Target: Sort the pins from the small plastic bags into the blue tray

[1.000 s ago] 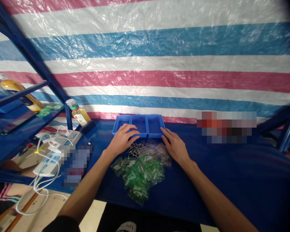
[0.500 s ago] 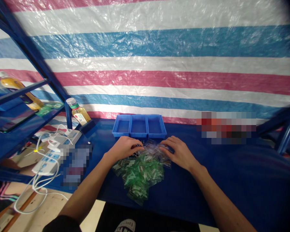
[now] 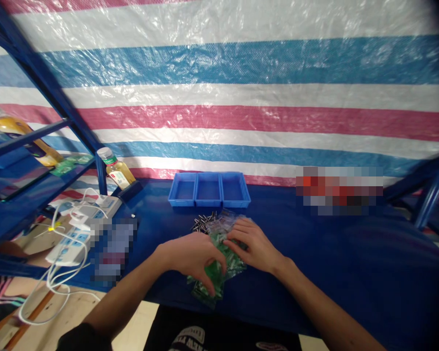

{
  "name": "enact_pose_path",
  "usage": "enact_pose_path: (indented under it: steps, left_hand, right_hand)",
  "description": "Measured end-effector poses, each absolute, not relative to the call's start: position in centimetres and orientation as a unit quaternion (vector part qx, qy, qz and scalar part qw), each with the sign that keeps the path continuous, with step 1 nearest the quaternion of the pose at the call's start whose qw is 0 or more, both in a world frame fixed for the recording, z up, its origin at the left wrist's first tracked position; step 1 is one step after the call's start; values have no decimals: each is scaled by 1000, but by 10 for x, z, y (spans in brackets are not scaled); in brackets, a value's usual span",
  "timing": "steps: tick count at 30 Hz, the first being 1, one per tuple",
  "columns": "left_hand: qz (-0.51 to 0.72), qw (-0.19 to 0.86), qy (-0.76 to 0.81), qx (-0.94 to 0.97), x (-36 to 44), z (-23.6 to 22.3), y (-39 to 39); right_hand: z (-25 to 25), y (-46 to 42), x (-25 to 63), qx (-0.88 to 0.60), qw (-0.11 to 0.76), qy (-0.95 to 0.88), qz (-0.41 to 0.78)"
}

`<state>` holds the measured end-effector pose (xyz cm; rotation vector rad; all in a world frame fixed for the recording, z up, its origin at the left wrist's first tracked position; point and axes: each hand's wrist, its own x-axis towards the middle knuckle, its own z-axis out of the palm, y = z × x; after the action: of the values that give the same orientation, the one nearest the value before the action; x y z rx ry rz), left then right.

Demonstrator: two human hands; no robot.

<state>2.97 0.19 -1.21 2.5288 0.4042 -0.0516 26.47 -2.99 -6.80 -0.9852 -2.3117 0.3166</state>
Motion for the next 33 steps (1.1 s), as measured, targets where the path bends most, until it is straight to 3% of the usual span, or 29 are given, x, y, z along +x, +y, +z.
enact_pose_path:
  steps: [5, 10, 14, 19, 27, 33]
  left_hand:
    - [-27, 182, 141, 973, 34, -11, -14]
    - [-29, 168, 137, 976, 31, -8, -16]
    - [-23, 235, 123, 964, 29, -1, -15]
    - [32, 412, 97, 905, 27, 15, -1]
    - [179, 558, 209, 783, 16, 9, 36]
    - [208, 513, 336, 762, 6, -11, 56]
  right_hand:
    - [-71, -27, 268, -394, 310, -859, 105]
    - [-71, -27, 268, -404, 309, -855, 104]
    - [-72, -26, 269, -412, 324, -844, 113]
    - [-71, -25, 269, -411, 390, -805, 174]
    - [-72, -23, 269, -422, 417, -780, 200]
    - [-79, -20, 272, -479, 428, -748, 168]
